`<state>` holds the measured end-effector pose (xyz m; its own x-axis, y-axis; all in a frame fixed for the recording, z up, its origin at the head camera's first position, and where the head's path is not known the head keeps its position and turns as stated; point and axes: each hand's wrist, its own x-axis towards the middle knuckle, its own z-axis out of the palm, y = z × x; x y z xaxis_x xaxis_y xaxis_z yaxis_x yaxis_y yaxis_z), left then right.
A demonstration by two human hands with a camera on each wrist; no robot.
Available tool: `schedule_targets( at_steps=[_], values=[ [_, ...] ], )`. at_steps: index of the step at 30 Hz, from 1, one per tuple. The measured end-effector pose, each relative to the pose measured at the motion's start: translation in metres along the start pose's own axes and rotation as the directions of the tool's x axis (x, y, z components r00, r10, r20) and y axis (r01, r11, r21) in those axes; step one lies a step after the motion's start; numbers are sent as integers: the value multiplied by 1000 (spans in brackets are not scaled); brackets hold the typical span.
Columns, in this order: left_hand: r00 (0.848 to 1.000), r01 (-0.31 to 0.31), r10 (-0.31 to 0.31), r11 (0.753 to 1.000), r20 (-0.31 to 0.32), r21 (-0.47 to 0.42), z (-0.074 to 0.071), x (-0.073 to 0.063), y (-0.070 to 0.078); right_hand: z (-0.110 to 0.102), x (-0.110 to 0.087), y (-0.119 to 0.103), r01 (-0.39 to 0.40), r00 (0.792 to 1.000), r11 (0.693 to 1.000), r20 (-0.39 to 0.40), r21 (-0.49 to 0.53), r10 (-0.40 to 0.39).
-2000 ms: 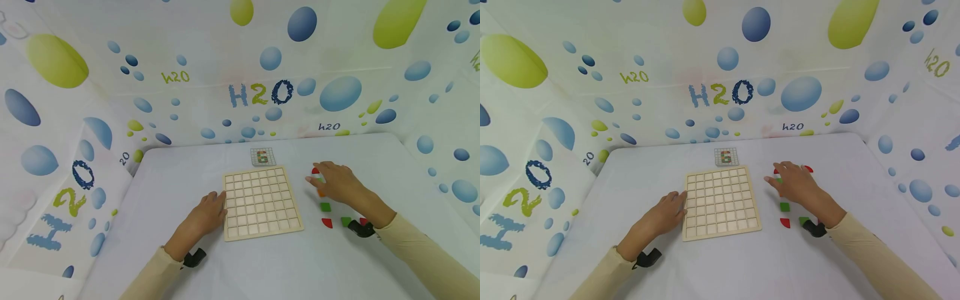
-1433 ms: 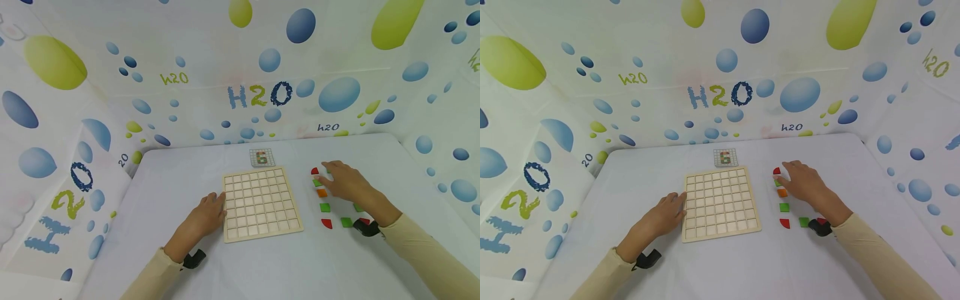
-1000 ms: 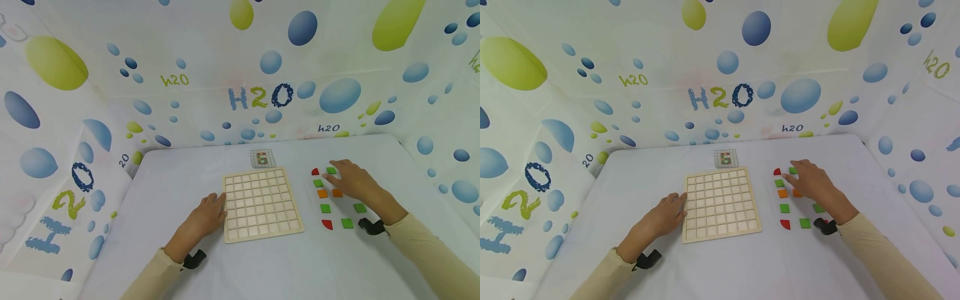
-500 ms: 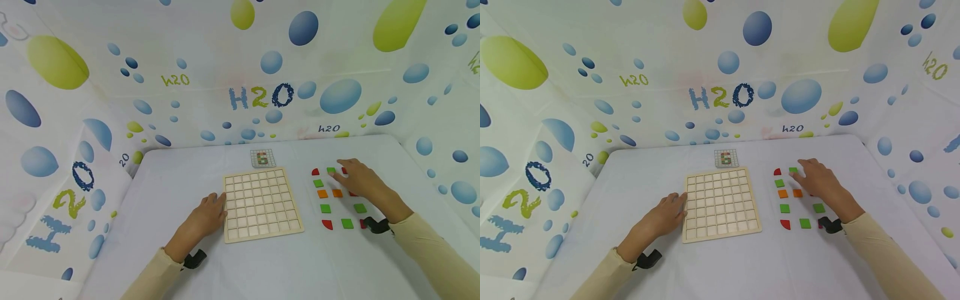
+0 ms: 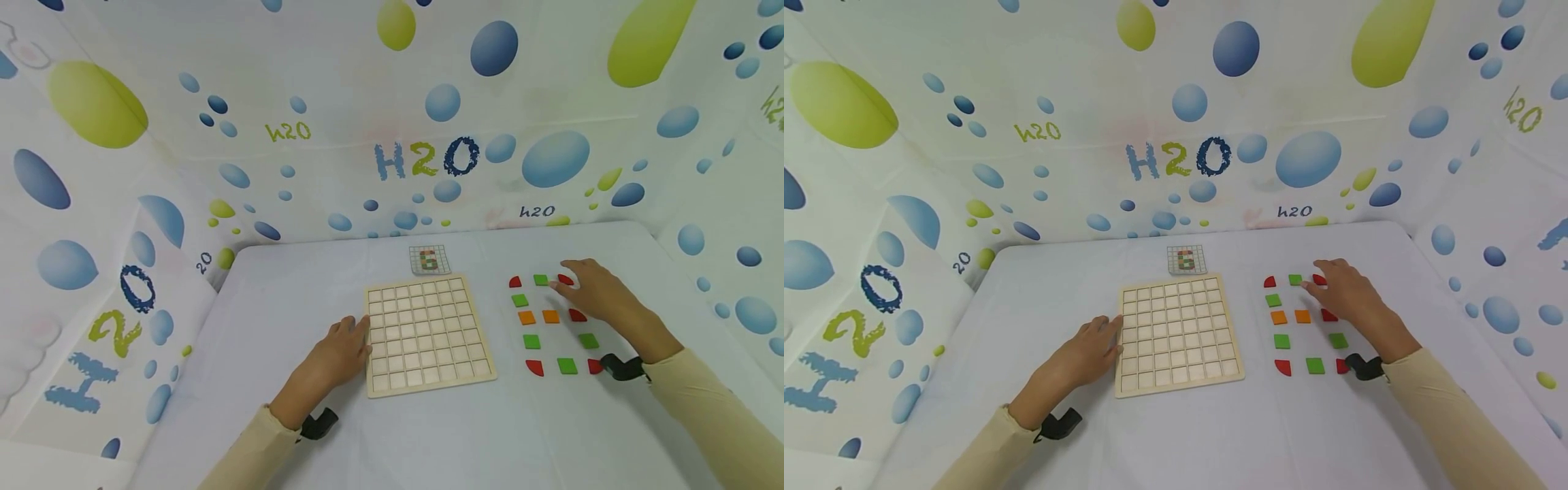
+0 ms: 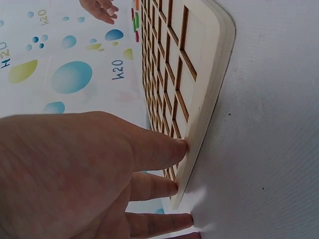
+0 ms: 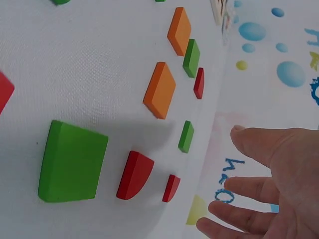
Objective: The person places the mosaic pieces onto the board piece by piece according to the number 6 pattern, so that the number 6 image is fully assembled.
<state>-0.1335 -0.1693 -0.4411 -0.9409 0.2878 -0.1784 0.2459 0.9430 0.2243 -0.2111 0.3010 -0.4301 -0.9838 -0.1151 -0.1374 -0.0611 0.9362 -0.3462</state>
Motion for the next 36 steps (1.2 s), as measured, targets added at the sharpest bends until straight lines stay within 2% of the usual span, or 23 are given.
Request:
schedule_targets(
  at_steps=[11,28,36],
  values=[
    [1000,18,-17,1000,26,-12,0,0,0,4,3,12,0,1000,1000,-18,20,1],
    [1000,14,-14,1000,22,-6,1,1,0,3,8,26,-34,999,998,19,47,33],
    [1000,18,-18,1000,21,1,1,0,1,3,8,29,-14,1000,999,0,36,14]
  ],
)
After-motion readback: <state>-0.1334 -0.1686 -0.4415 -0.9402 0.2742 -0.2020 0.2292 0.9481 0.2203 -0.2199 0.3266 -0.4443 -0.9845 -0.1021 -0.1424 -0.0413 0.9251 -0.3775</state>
